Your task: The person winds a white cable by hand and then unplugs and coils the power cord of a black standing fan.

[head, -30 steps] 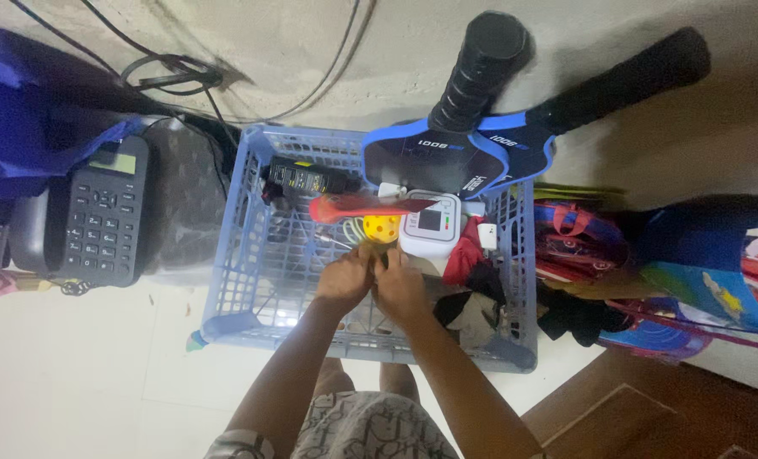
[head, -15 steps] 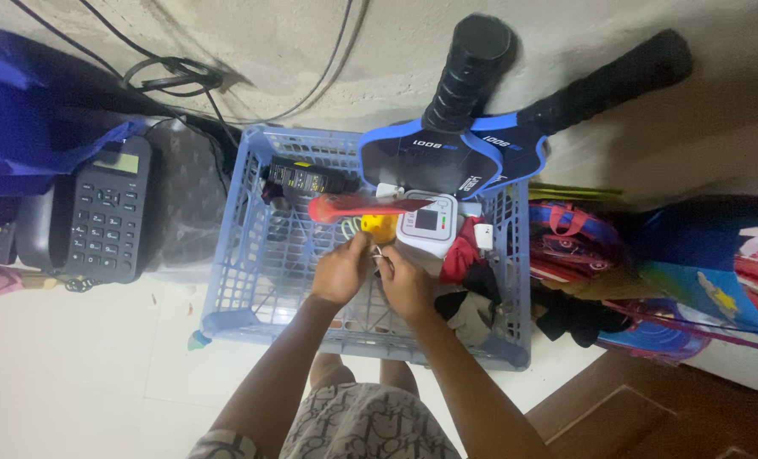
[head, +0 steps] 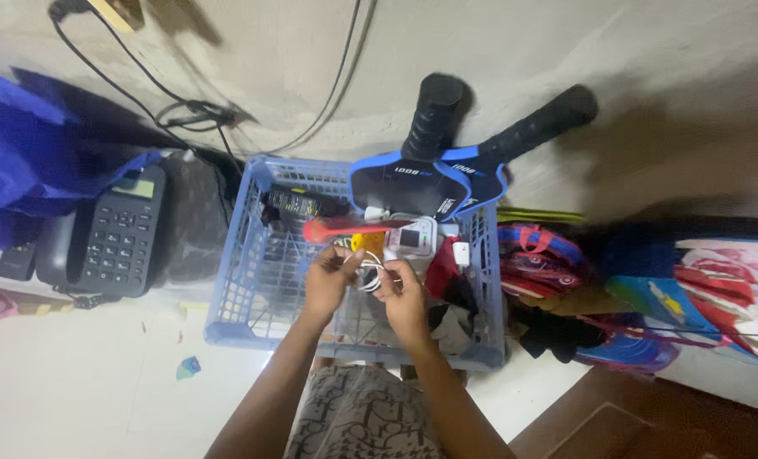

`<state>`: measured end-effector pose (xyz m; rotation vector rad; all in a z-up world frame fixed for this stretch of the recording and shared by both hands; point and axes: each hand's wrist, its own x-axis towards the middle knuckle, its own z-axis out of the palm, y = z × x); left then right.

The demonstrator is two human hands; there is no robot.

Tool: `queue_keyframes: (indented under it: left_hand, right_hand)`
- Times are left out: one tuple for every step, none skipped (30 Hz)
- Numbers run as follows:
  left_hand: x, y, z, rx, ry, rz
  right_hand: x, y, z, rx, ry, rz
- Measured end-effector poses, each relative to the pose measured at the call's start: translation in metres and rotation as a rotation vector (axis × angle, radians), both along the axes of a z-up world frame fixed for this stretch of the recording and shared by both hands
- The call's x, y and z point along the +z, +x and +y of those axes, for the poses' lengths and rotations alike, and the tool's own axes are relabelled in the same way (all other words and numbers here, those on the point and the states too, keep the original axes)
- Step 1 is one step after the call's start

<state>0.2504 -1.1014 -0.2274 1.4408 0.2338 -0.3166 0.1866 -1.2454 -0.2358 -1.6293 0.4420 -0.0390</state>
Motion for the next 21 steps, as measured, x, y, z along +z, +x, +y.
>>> queue_keyframes:
  left_hand:
    - [0.005,0.002,0.0,0.014,-0.082,0.094]
    - [0.013,0.004,0.002,0.028,-0.163,0.188]
    - [0.022,0.006,0.004,0.041,-0.244,0.279]
    - [0.031,0.006,0.005,0.038,-0.276,0.299]
    - [0.043,0.007,0.006,0.037,-0.308,0.318]
    - [0.055,0.007,0.006,0.035,-0.341,0.337]
    - [0.067,0.007,0.005,0.026,-0.335,0.314]
    - [0.079,0.006,0.004,0.018,-0.33,0.291]
    - [0.091,0.007,0.002,0.009,-0.326,0.268]
    - [0.102,0.009,0.001,0.005,-0.322,0.238]
    - [0.114,0.011,0.0,0.0,-0.32,0.205]
    - [0.124,0.012,0.0,-0.004,-0.318,0.172]
    - [0.134,0.014,-0.001,-0.011,-0.318,0.135]
    - [0.143,0.016,0.0,-0.017,-0.318,0.097]
    - [0.151,0.017,-0.001,-0.023,-0.319,0.064]
    - [0.159,0.019,-0.001,-0.041,-0.342,0.034]
    - [0.167,0.021,-0.002,-0.058,-0.366,-0.002]
    - [0.174,0.023,-0.002,-0.075,-0.389,-0.038]
    - [0.18,0.025,-0.003,-0.081,-0.383,-0.05]
    - [0.185,0.027,-0.003,-0.086,-0.377,-0.062]
    - [0.189,0.028,-0.002,-0.091,-0.368,-0.07]
  right_hand:
    - [0.003,0.003,-0.003,-0.015,0.063,0.02]
    - [0.007,0.009,-0.006,-0.03,0.126,0.04]
    - [0.012,0.013,-0.009,-0.043,0.19,0.056]
    - [0.02,0.014,-0.013,-0.043,0.223,0.044]
    - [0.032,0.016,-0.018,-0.04,0.255,0.031]
    - [0.046,0.017,-0.022,-0.037,0.288,0.018]
    - [0.061,0.019,-0.025,-0.036,0.33,0.021]
    - [0.078,0.02,-0.028,-0.034,0.372,0.025]
    - [0.094,0.021,-0.03,-0.031,0.413,0.03]
    - [0.111,0.023,-0.031,-0.016,0.411,0.004]
    - [0.126,0.026,-0.033,0.001,0.407,-0.025]
    - [0.14,0.027,-0.033,0.018,0.403,-0.053]
    - [0.153,0.028,-0.033,0.026,0.409,-0.074]
    - [0.165,0.03,-0.033,0.034,0.415,-0.096]
    - [0.177,0.031,-0.033,0.041,0.42,-0.113]
    - [0.188,0.032,-0.032,0.042,0.382,-0.118]
    - [0.198,0.033,-0.03,0.045,0.342,-0.129]
    - [0.207,0.035,-0.029,0.047,0.303,-0.139]
    - [0.215,0.036,-0.028,0.052,0.283,-0.141]
    - [0.221,0.037,-0.028,0.057,0.263,-0.143]
    - [0.225,0.037,-0.027,0.06,0.245,-0.142]
